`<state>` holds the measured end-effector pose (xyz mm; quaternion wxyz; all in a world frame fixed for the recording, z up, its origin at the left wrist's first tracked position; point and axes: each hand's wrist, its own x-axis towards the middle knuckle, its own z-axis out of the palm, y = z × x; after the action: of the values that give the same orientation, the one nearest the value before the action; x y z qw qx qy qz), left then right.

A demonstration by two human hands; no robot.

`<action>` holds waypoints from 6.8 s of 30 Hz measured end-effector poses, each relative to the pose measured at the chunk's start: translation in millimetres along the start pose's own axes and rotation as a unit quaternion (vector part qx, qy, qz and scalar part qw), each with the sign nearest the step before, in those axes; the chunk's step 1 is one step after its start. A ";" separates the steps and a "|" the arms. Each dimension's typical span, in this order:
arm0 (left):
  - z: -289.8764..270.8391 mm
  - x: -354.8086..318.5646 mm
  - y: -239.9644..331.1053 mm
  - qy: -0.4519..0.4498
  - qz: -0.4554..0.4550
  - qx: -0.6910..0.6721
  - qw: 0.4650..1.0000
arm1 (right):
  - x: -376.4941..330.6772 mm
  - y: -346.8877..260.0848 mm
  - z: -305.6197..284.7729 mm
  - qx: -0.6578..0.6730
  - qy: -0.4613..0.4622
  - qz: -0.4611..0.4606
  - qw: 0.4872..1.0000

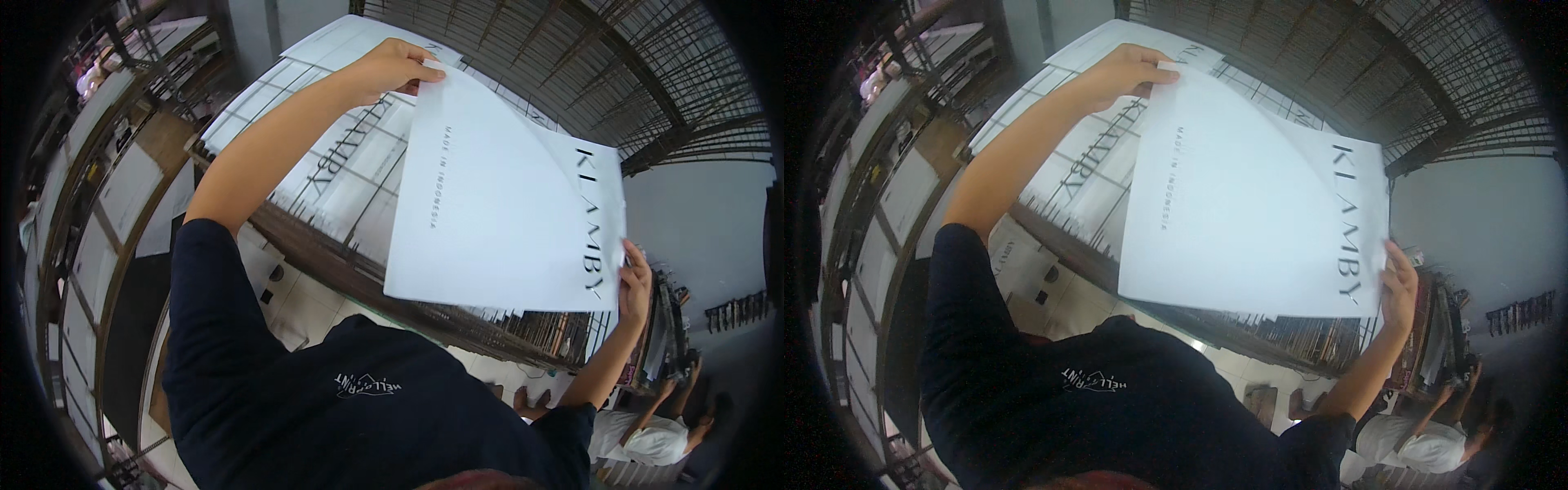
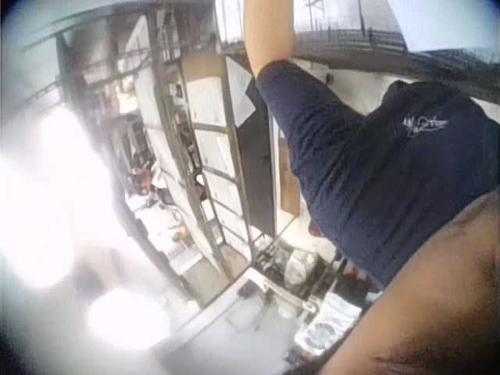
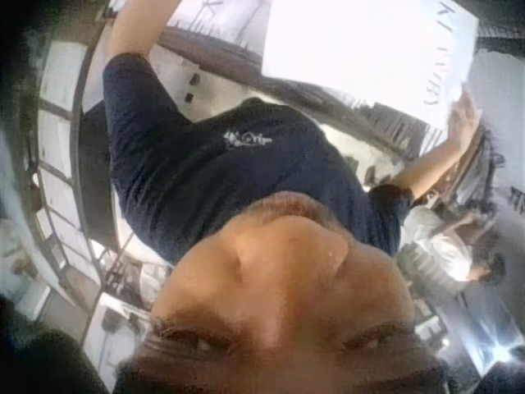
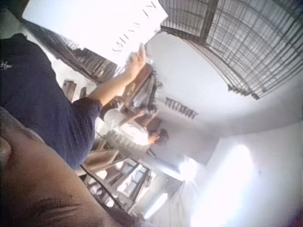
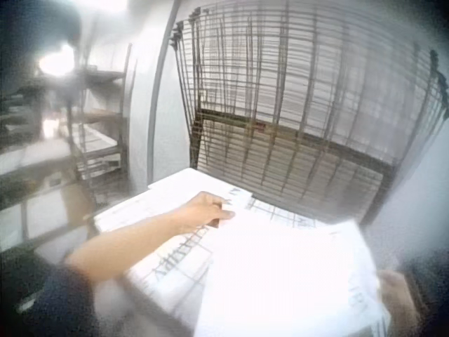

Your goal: The person repeatedly picks up white printed sheets from a table and places them onto a metal drying rack. The sheets are handled one at a time and stacked in a neat pile on the rack.

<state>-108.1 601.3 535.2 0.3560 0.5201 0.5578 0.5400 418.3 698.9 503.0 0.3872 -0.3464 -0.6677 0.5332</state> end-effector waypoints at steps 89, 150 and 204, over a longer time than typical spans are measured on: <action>244.4 -328.5 -422.2 -0.139 -0.397 0.286 0.861 | -286.7 249.4 -220.0 0.320 0.530 0.101 0.779; 708.3 -189.5 139.8 -0.213 0.174 -0.299 0.914 | -257.1 144.7 -149.6 -0.126 0.539 -0.257 0.792; -360.8 -42.8 -116.7 0.248 -0.135 0.056 0.958 | 58.2 28.5 447.1 0.024 -0.072 0.088 0.993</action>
<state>-468.1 490.8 473.6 0.2466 0.3091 0.7226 0.5670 -3.4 556.8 424.8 0.2983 -0.3553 -0.6481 0.6040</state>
